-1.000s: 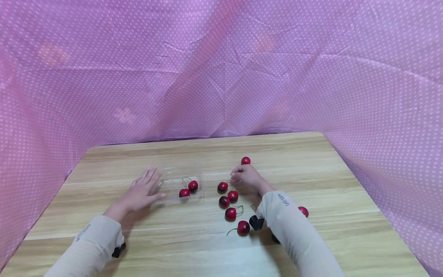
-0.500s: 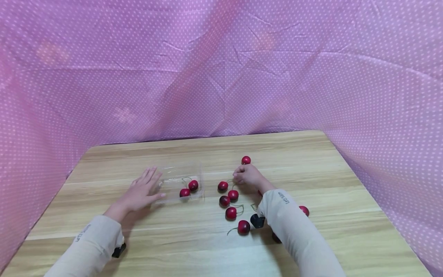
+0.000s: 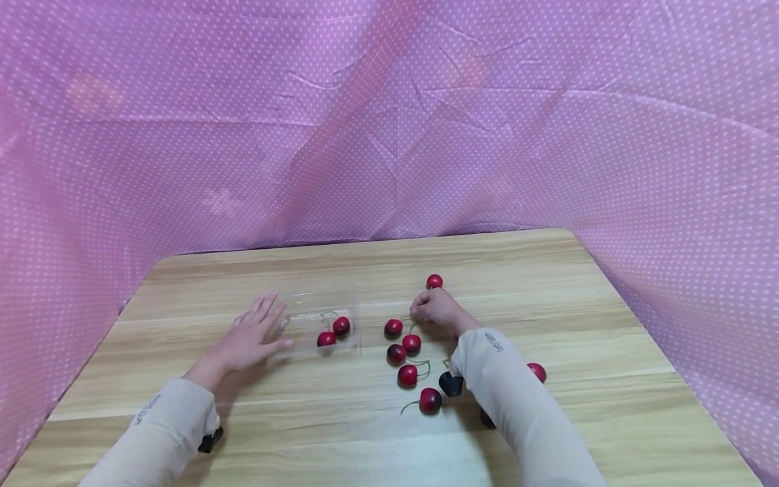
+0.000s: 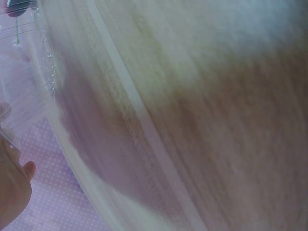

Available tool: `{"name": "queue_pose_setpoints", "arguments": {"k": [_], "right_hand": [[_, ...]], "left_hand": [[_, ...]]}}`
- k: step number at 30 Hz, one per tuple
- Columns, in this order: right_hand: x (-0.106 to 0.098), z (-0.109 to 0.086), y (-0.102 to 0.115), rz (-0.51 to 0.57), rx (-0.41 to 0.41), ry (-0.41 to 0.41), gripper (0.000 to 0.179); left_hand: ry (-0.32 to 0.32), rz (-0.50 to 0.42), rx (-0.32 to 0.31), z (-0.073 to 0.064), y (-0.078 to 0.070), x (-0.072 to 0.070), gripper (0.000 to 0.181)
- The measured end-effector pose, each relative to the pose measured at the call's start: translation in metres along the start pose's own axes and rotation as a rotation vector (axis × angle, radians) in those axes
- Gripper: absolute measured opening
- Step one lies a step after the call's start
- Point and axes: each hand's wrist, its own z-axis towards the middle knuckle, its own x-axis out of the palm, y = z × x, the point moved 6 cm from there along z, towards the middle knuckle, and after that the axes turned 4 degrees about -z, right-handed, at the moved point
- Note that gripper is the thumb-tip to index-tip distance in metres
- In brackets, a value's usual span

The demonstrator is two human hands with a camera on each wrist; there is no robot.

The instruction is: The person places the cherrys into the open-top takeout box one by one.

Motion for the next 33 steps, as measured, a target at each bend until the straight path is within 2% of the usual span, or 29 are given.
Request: {"name": "queue_pose_setpoints", "arguments": {"k": [7, 16, 21, 26, 33], "right_hand": [[0.003, 0.002, 0.001, -0.073, 0.005, 0.025, 0.013], [0.009, 0.005, 0.011, -0.247, -0.033, 0.029, 0.006], [0.010, 0.007, 0.012, -0.250, -0.034, 0.027, 0.004], [0.009, 0.005, 0.013, -0.261, -0.077, 0.042, 0.005], [0.003, 0.002, 0.007, -0.181, -0.062, 0.049, 0.006]], "left_hand": [[-0.009, 0.002, 0.001, 0.000, -0.001, -0.001, 0.076], [0.002, 0.001, 0.001, 0.000, -0.002, -0.003, 0.076], [0.006, 0.010, -0.001, 0.001, -0.001, -0.003, 0.076], [0.008, 0.009, -0.001, 0.001, -0.001, -0.003, 0.076], [0.003, 0.005, -0.002, 0.001, -0.003, -0.003, 0.076]]}}
